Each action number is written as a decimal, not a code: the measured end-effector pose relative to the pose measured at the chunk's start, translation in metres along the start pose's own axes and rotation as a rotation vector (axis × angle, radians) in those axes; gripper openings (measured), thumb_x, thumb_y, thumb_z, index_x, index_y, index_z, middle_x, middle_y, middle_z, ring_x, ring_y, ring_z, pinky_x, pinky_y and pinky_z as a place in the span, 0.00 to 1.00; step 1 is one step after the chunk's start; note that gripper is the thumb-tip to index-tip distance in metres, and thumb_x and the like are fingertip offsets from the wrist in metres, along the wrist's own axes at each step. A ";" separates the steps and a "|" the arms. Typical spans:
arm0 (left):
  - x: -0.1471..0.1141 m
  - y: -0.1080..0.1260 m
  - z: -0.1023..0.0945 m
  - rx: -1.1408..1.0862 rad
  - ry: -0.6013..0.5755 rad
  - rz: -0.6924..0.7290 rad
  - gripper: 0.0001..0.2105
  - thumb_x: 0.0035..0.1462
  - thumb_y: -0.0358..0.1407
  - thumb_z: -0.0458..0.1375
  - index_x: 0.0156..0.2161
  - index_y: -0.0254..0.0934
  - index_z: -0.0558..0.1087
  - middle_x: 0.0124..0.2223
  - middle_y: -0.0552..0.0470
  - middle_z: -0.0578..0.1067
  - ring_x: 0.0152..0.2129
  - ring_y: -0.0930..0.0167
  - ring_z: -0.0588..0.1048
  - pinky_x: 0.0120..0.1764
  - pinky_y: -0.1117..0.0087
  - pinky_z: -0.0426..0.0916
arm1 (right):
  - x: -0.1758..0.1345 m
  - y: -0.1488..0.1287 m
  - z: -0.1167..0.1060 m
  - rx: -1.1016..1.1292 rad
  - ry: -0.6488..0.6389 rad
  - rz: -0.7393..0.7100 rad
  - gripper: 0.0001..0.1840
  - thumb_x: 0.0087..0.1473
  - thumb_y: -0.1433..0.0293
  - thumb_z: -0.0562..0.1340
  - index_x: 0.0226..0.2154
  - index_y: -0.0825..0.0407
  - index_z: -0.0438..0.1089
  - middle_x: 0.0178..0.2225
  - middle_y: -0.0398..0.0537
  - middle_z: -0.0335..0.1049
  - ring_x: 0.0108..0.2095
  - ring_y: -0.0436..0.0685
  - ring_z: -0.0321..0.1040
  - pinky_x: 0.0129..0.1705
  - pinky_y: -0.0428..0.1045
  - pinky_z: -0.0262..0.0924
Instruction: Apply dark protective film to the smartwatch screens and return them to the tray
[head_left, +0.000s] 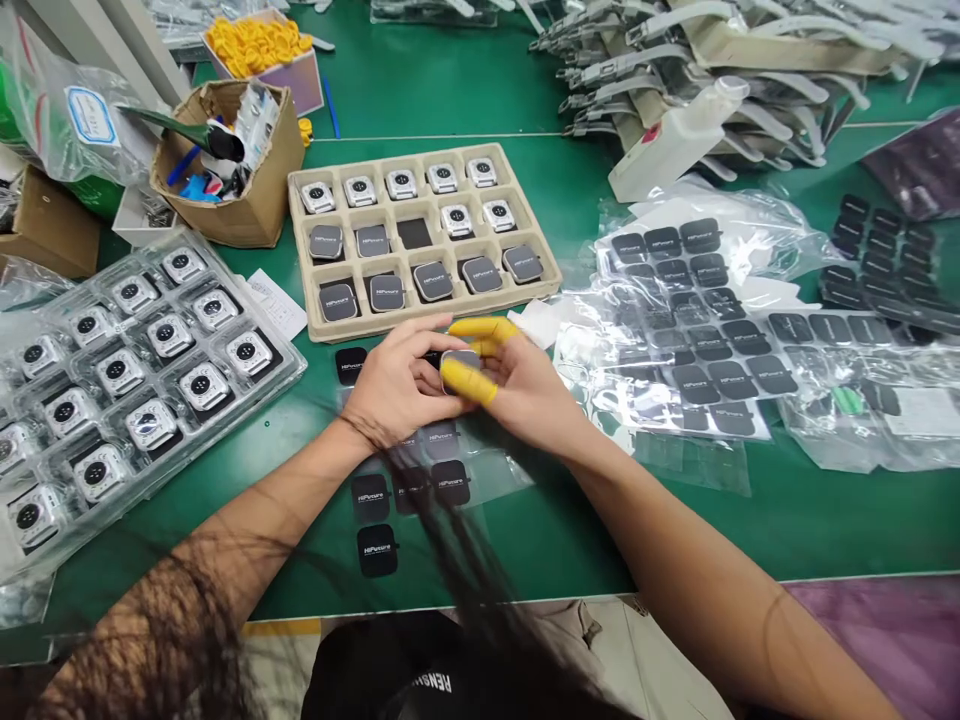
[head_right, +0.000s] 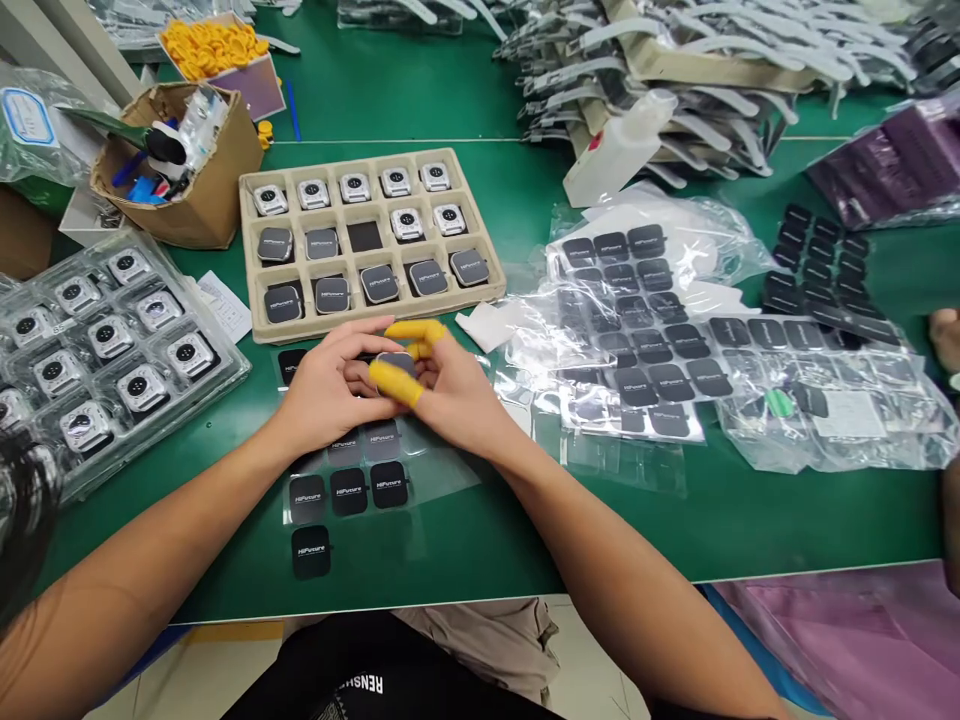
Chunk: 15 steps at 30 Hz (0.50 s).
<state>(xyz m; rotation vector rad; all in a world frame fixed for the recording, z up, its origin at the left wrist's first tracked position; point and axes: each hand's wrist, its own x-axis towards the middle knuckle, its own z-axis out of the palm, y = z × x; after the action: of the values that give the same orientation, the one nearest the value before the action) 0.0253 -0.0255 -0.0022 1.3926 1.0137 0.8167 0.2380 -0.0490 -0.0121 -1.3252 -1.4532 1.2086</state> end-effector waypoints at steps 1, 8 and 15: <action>0.000 0.000 0.001 -0.011 -0.001 -0.001 0.26 0.48 0.27 0.86 0.53 0.37 0.90 0.85 0.31 0.78 0.32 0.74 0.91 0.44 0.63 0.93 | 0.001 -0.002 -0.002 0.040 0.012 0.026 0.34 0.60 0.39 0.87 0.55 0.42 0.86 0.47 0.52 0.92 0.43 0.67 0.90 0.44 0.60 0.88; -0.003 0.006 0.007 -0.143 0.096 -0.103 0.49 0.47 0.32 0.92 0.73 0.44 0.78 0.82 0.29 0.80 0.33 0.71 0.92 0.42 0.67 0.89 | 0.110 -0.033 -0.020 -0.109 0.278 -0.064 0.24 0.70 0.45 0.82 0.47 0.47 0.85 0.40 0.51 0.86 0.31 0.59 0.78 0.35 0.58 0.79; -0.001 0.005 0.003 -0.091 0.067 -0.058 0.33 0.55 0.33 0.87 0.63 0.42 0.81 0.76 0.32 0.83 0.34 0.69 0.92 0.44 0.63 0.89 | 0.210 -0.044 -0.004 -0.850 0.170 -0.114 0.20 0.74 0.55 0.77 0.55 0.54 0.91 0.55 0.70 0.87 0.64 0.83 0.81 0.72 0.77 0.73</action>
<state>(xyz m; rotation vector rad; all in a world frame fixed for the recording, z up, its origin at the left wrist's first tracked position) 0.0284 -0.0276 0.0025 1.2601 1.0506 0.8616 0.2070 0.1601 0.0238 -1.7928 -1.9708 0.3617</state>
